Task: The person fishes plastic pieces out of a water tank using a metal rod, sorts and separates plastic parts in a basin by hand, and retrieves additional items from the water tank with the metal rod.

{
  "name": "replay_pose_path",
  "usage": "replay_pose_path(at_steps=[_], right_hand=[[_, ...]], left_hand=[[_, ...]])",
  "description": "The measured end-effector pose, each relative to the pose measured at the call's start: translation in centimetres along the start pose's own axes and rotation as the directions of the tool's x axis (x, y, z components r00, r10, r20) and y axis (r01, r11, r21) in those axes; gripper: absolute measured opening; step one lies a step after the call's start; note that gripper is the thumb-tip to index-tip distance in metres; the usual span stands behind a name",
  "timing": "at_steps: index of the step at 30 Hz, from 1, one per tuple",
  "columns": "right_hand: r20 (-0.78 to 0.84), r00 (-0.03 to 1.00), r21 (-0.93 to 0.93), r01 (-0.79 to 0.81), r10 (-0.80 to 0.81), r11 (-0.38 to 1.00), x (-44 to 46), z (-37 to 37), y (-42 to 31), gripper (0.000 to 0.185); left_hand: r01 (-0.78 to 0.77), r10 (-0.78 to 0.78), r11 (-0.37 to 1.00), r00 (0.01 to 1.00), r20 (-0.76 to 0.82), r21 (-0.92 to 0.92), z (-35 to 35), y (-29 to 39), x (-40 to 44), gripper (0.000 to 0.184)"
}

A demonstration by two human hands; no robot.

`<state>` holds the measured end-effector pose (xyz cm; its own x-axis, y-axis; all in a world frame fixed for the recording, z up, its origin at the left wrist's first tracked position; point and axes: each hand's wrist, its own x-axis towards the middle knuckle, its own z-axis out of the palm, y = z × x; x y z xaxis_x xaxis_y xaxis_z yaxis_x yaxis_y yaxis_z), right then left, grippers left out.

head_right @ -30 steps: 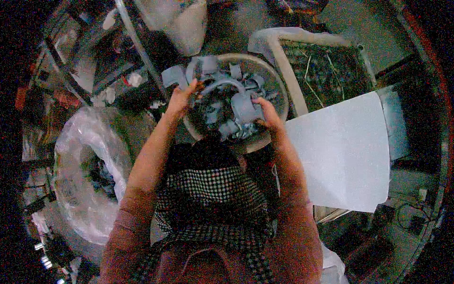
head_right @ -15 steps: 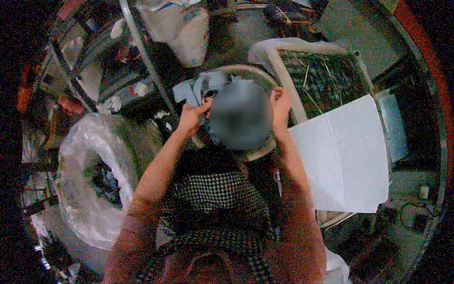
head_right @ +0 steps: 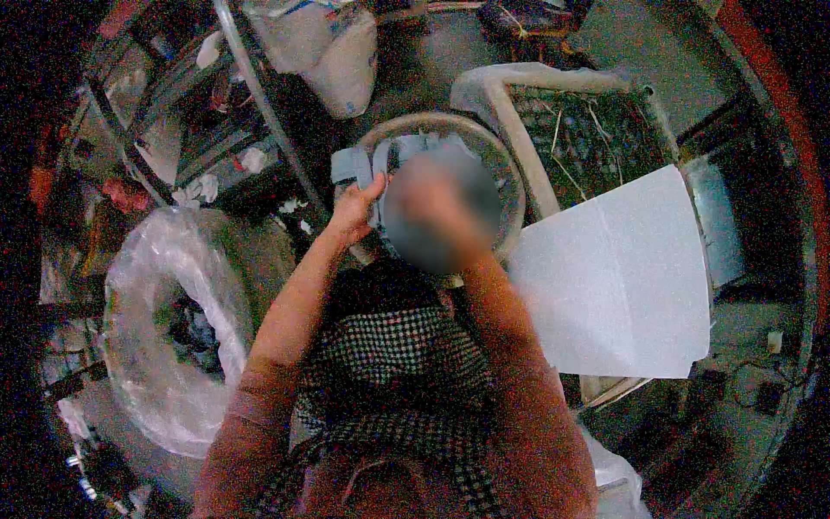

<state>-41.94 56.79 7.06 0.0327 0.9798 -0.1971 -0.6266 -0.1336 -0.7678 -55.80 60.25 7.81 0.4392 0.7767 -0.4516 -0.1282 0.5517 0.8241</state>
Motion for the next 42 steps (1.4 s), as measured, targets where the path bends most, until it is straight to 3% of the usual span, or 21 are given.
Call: replay_pose_path(at_steps=[1, 3, 8, 11, 12, 14, 17, 19, 21, 22, 24, 25, 26, 28, 29, 36, 42], right_hand=[[0.039, 0.999, 0.028, 0.032, -0.033, 0.999, 0.2, -0.4, 0.2, 0.034], [0.006, 0.997, -0.116, -0.078, 0.079, 0.99, 1.9, -2.6, 1.3, 0.035], [0.061, 0.998, -0.315, 0.004, 0.017, 0.949, 1.8, -2.3, 3.6, 0.035], [0.199, 0.976, -0.514, 0.185, -0.093, 0.838, 2.0, -2.1, 5.6, 0.035], [0.111, 0.994, -0.427, 0.067, -0.021, 0.902, 1.2, -0.9, 5.0, 0.038], [0.155, 0.988, -0.45, 0.06, 0.012, 0.891, 1.4, -0.9, 5.0, 0.042], [0.153, 0.979, -0.379, 0.181, -0.132, 0.908, 1.3, -0.4, 4.9, 0.039], [0.038, 0.998, -0.01, 0.047, -0.047, 0.999, 1.7, -0.8, 4.4, 0.031], [-0.047, 0.998, -0.072, 0.031, -0.035, 0.997, 2.2, -2.4, 3.8, 0.027], [-0.133, 0.991, -0.132, 0.007, -0.025, 0.991, 2.4, -3.1, 3.8, 0.023], [-0.109, 0.992, -0.175, 0.045, -0.065, 0.984, 1.8, -2.7, 3.5, 0.019], [-0.106, 0.993, -0.169, 0.041, -0.06, 0.985, 1.7, -2.8, 3.6, 0.018], [-0.102, 0.993, -0.162, 0.04, -0.057, 0.986, 1.7, -3.0, 3.8, 0.017], [-0.083, 0.995, -0.164, 0.036, -0.051, 0.986, 2.0, -3.5, 4.0, 0.015], [-0.065, 0.997, -0.168, 0.032, -0.043, 0.985, 2.1, -3.6, 4.1, 0.014], [-0.089, 0.994, -0.207, 0.04, -0.059, 0.978, 2.3, -3.9, 5.0, 0.014], [0.013, 0.992, -0.247, 0.126, -0.126, 0.961, 1.8, -3.5, 4.7, 0.014]], left_hand=[[-0.002, 0.002, 1.0, 1.0, 0.0, -0.003, -0.7, -0.9, 1.1, 0.046], [-0.209, 0.231, 0.938, 0.972, -0.049, 0.278, -1.9, -2.3, 2.7, 0.043], [-0.17, 0.207, 0.947, 0.972, -0.111, 0.272, -1.7, -1.5, 2.1, 0.048], [-0.091, 0.153, 0.944, 0.973, -0.176, 0.316, -1.0, -1.4, 1.8, 0.055], [-0.04, 0.109, 0.946, 0.974, -0.198, 0.321, -1.0, -1.4, 1.6, 0.059], [-0.06, 0.116, 0.953, 0.978, -0.173, 0.297, -1.0, -1.1, 1.2, 0.058], [-0.119, 0.142, 0.966, 0.986, -0.087, 0.23, -1.0, -0.3, 0.4, 0.056], [-0.138, 0.152, 0.969, 0.987, -0.055, 0.205, -1.6, -0.8, 1.3, 0.055], [-0.4, 0.422, 0.872, 0.906, -0.021, 0.282, -3.5, -1.9, 3.5, 0.047], [-0.4, 0.422, 0.872, 0.906, -0.021, 0.281, -4.1, -2.1, 3.8, 0.047], [-0.211, 0.256, 0.943, 0.954, -0.158, 0.257, -3.9, -1.0, 2.9, 0.045], [-0.205, 0.222, 0.974, 0.947, -0.23, 0.098, -3.0, -0.5, 2.4, 0.046], [-0.205, 0.223, 0.974, 0.947, -0.23, 0.098, -3.1, -0.5, 2.4, 0.046], [-0.111, 0.111, 0.977, 0.994, -0.012, -0.183, -3.7, -0.5, 2.4, 0.048], [-0.137, 0.118, 0.986, 0.978, -0.175, -0.101, -2.5, -0.3, 2.2, 0.047], [-0.183, 0.168, 0.973, 0.979, -0.112, -0.142, -3.1, -0.3, 2.3, 0.045], [-0.179, 0.169, 0.976, 0.982, -0.09, -0.123, -2.9, -0.3, 2.2, 0.044]])
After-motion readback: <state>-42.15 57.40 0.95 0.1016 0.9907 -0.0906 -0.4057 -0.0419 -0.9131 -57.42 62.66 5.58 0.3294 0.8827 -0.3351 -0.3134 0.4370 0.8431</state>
